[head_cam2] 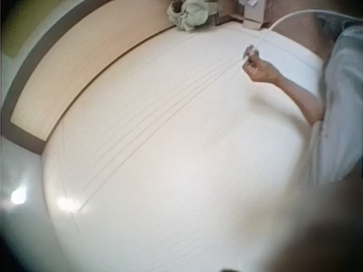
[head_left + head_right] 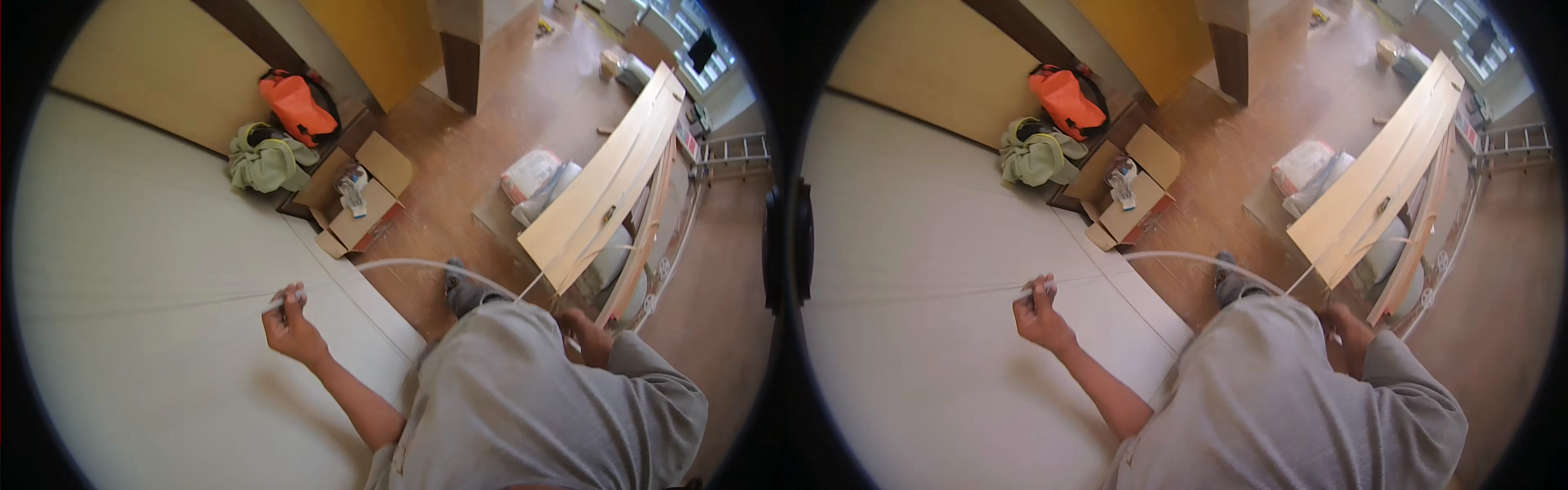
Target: The person uses a utility knife to cut a thin strip of wood along a marked line on a larger wooden board. They repeatedly measure, align, and cut the strip, then remove the cut piece and set it aside. The work occurs on a makeshift workbench in a room under renovation.
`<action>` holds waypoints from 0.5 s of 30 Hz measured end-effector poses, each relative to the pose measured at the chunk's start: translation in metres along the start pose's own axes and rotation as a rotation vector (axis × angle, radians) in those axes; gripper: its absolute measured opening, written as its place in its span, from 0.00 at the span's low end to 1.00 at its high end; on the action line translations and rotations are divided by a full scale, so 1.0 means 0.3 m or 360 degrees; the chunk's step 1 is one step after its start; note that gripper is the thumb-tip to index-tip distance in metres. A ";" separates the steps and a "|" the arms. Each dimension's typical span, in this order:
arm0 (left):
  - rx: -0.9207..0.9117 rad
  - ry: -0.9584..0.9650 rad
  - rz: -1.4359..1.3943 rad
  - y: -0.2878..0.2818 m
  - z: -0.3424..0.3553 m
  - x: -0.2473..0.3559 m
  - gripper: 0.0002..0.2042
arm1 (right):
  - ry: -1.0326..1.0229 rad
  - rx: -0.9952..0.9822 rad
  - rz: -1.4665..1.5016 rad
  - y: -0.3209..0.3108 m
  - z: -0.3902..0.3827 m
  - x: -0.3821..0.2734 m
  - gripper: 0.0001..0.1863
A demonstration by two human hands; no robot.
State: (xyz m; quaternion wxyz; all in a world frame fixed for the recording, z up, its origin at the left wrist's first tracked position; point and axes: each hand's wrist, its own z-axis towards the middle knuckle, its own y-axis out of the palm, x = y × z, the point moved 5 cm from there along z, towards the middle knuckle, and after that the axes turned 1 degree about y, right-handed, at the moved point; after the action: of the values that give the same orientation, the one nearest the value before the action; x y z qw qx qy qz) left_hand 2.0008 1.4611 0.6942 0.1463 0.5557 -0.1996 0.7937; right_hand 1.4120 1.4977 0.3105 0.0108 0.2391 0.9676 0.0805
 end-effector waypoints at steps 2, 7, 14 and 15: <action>-0.0098 -0.0022 -0.0005 0.149 0.105 -0.029 0.06 | -0.0144 0.0146 0.0041 -0.113 -0.043 -0.099 0.16; -0.0448 -0.0026 0.0061 0.483 0.285 -0.172 0.10 | -0.0312 0.0596 -0.0146 -0.308 -0.265 -0.354 0.17; -0.1008 0.0020 -0.0149 1.258 0.487 -0.230 0.10 | -0.0240 0.0709 0.0567 -0.473 -0.317 -0.427 0.25; -0.1072 0.0055 -0.0171 1.382 0.509 -0.226 0.10 | -0.0205 0.0650 0.0704 -0.476 -0.323 -0.445 0.25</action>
State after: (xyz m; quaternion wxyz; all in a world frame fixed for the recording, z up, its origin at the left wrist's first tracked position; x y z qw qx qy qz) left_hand 1.9613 1.0234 0.6127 0.3667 0.4723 -0.4184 0.6837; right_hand 1.4587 1.2963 0.3806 0.0059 0.4457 0.8856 -0.1306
